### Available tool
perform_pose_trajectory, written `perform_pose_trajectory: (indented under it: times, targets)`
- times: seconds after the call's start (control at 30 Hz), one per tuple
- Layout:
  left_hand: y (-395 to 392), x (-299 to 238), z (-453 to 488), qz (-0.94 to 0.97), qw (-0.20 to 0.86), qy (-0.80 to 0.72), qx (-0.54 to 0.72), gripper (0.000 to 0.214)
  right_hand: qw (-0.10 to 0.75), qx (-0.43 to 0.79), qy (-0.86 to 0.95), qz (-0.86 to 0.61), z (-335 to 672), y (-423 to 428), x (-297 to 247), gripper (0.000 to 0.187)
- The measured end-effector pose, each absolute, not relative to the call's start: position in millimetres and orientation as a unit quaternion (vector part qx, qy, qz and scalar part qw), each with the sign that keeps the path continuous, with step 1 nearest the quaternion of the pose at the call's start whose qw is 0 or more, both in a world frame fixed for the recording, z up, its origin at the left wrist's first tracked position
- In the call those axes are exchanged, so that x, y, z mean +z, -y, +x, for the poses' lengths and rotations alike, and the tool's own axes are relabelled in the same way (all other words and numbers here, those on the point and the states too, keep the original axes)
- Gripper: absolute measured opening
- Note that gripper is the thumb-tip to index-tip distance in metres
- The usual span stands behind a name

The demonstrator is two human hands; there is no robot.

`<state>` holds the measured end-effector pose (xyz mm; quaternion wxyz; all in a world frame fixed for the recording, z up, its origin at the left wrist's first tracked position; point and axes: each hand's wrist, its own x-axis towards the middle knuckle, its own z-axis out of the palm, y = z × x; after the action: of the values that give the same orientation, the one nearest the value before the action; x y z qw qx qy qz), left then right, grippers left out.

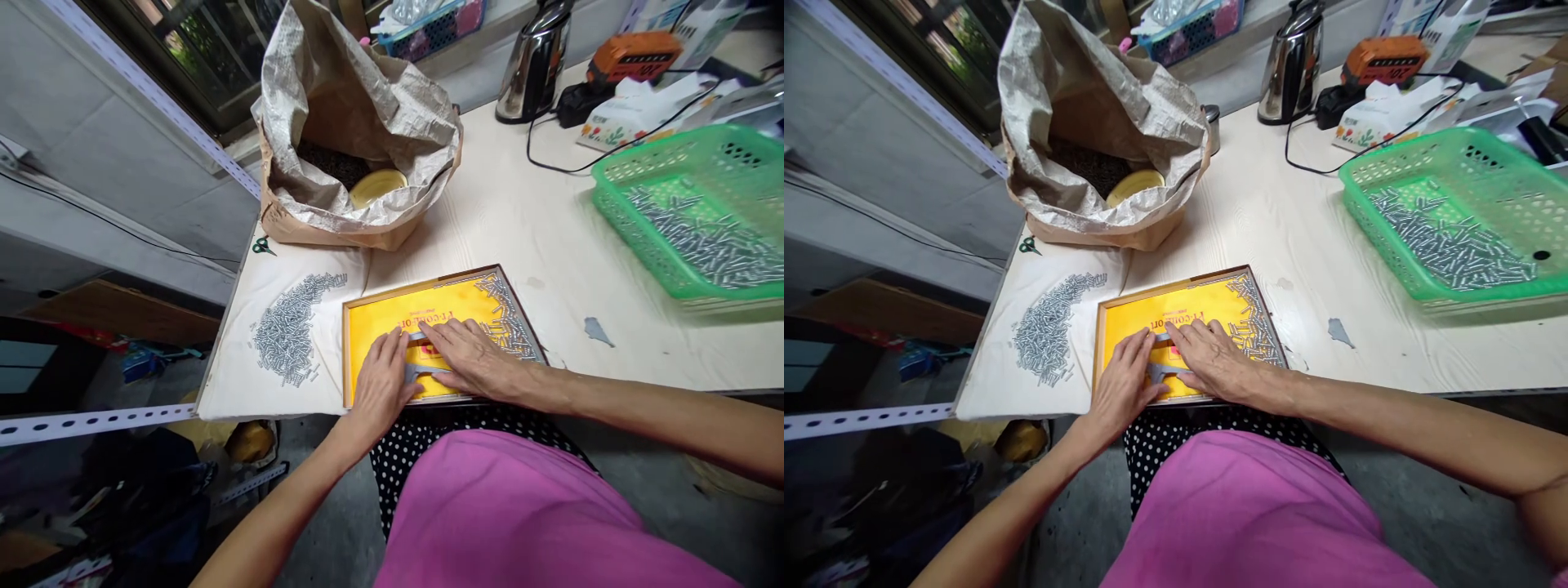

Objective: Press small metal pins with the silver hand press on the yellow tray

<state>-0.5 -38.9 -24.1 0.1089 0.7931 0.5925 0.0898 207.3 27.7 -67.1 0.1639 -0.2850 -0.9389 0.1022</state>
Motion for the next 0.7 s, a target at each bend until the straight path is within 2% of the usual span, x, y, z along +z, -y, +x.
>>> perform_pose_trajectory:
  times: [0.07, 0.17, 0.23, 0.37, 0.43, 0.5, 0.57, 0.63, 0.7]
  targets:
    - [24, -26, 6, 0.820, 0.102, -0.561, 0.055, 0.080, 0.159, 0.088, 0.937, -0.298, 205, -31, -62, 0.079]
    - [6, -26, 11, 0.825, 0.086, -0.558, 0.000, 0.073, 0.127, 0.055, 0.932, -0.336, 203, -37, -55, 0.085]
    - [1, -24, 12, 0.819, 0.070, -0.568, -0.026, 0.065, 0.104, 0.029, 0.935, -0.338, 203, -42, -51, 0.070]
    - [-1, -22, 13, 0.802, 0.063, -0.593, -0.033, 0.048, 0.098, 0.015, 0.951, -0.293, 204, -55, -51, 0.028]
    - [-2, -23, 15, 0.798, 0.071, -0.597, -0.031, 0.033, 0.094, 0.025, 0.959, -0.265, 204, -61, -55, 0.019]
    - [-5, -26, 16, 0.796, 0.083, -0.599, -0.028, 0.022, 0.085, 0.037, 0.965, -0.247, 203, -66, -62, 0.022]
    - [-7, -30, 15, 0.794, 0.091, -0.601, -0.022, 0.019, 0.084, 0.048, 0.964, -0.247, 202, -68, -67, 0.024]
    - [-7, -33, 14, 0.792, 0.089, -0.604, -0.003, 0.025, 0.100, 0.058, 0.957, -0.265, 203, -68, -69, 0.022]
    - [-6, -36, 12, 0.798, 0.077, -0.597, 0.031, 0.035, 0.128, 0.067, 0.947, -0.286, 207, -68, -68, 0.032]
